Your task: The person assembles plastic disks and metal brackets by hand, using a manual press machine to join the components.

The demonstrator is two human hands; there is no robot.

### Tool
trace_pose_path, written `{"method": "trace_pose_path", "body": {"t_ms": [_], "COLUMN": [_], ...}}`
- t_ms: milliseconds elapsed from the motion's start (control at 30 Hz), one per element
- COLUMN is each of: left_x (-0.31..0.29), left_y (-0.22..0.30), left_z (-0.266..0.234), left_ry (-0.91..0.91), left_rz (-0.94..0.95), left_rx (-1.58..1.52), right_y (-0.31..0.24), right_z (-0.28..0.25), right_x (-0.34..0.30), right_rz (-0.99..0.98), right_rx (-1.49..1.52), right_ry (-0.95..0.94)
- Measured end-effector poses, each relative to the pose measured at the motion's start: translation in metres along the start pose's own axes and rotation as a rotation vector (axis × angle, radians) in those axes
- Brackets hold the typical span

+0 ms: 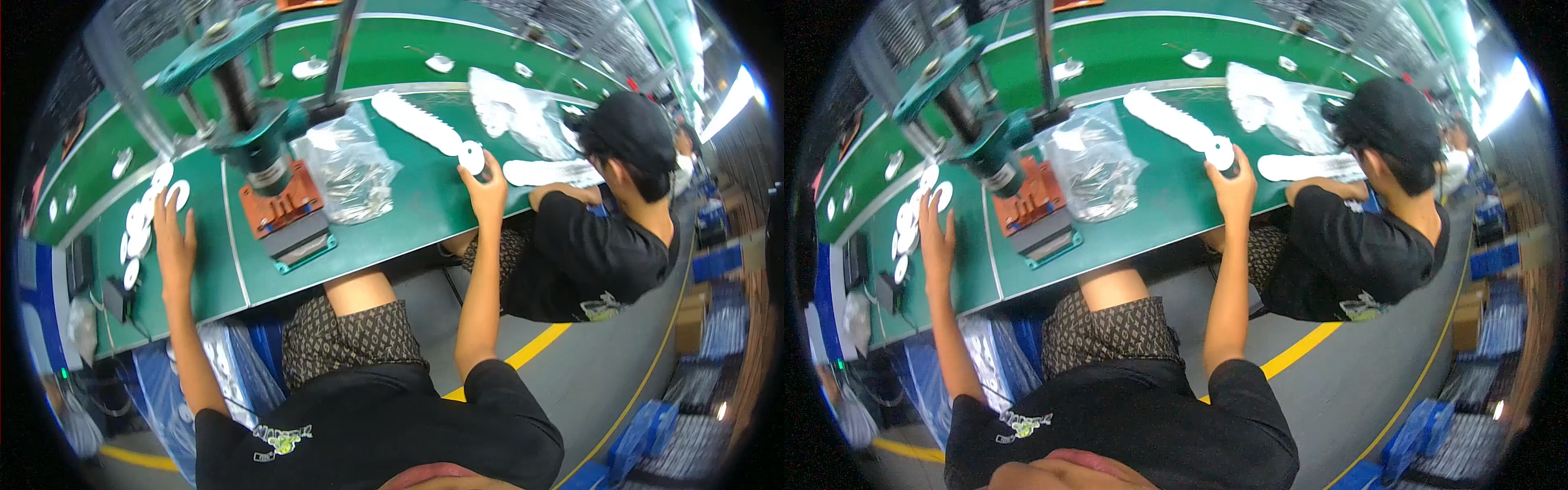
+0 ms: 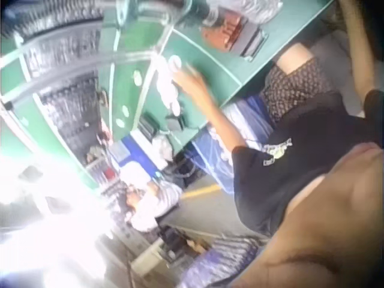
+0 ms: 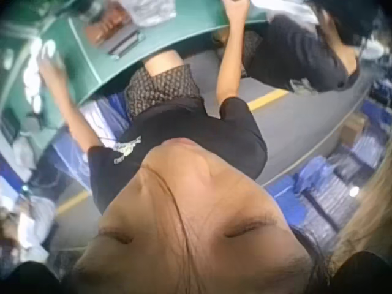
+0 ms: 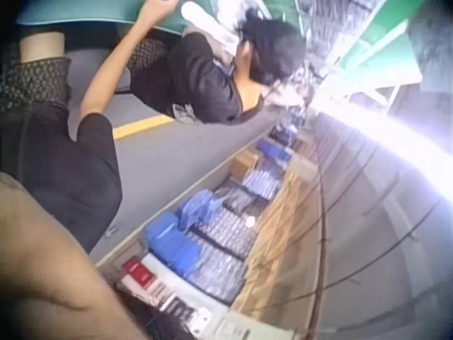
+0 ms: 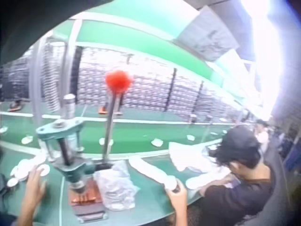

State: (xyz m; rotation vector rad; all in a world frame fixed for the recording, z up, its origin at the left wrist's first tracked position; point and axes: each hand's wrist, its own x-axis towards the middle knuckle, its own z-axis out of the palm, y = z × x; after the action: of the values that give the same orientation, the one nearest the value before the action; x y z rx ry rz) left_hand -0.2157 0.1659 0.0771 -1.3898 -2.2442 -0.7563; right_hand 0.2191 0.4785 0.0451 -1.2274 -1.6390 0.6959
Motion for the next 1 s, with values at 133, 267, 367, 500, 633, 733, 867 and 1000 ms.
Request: {"method": "trace_pose_path", "body": {"t_ms": [133, 267, 367, 500, 633, 733, 867, 1000], "left_x": [0.007, 0.016, 0.015, 0.015, 0.007, -0.005, -0.047, -0.062], "left_y": [-0.042, -0.025, -0.022, -0.006, -0.020, -0.009, 0.025, 0.060], "left_z": [0.065, 0.051, 0.043, 0.032, 0.042, 0.039, 0.030, 0.019], "left_ry": [-0.086, -0.137, -0.008, -0.082, 0.154, 0.182, 0.061, 0.107], "left_rz": [0.062, 0.014, 0.113, -0.019, -0.063, -0.295, -0.557, -0.529], "left_rx": [0.141, 0.108, 0.103, 0.018, -0.230, -0.570, -0.806, -0.760], "right_y": [0.060, 0.051, 0.045, 0.038, 0.015, 0.010, -0.011, -0.010], "right_z": [-0.017, -0.015, -0.007, 0.000, 0.005, 0.012, 0.015, 0.037], "right_x": [0.040, 0.039, 0.042, 0.034, 0.017, 0.001, -0.021, -0.025], "right_rz": [-0.171, -0.210, -0.241, -0.301, -0.283, -0.202, -0.171, -0.316], "right_rx": [-0.287, -0.292, -0.369, -0.445, -0.230, -0.253, -0.174, -0.553], "right_ry": [-0.019, -0.090, -0.111, -0.051, 0.087, 0.074, -0.054, 0.353]}}
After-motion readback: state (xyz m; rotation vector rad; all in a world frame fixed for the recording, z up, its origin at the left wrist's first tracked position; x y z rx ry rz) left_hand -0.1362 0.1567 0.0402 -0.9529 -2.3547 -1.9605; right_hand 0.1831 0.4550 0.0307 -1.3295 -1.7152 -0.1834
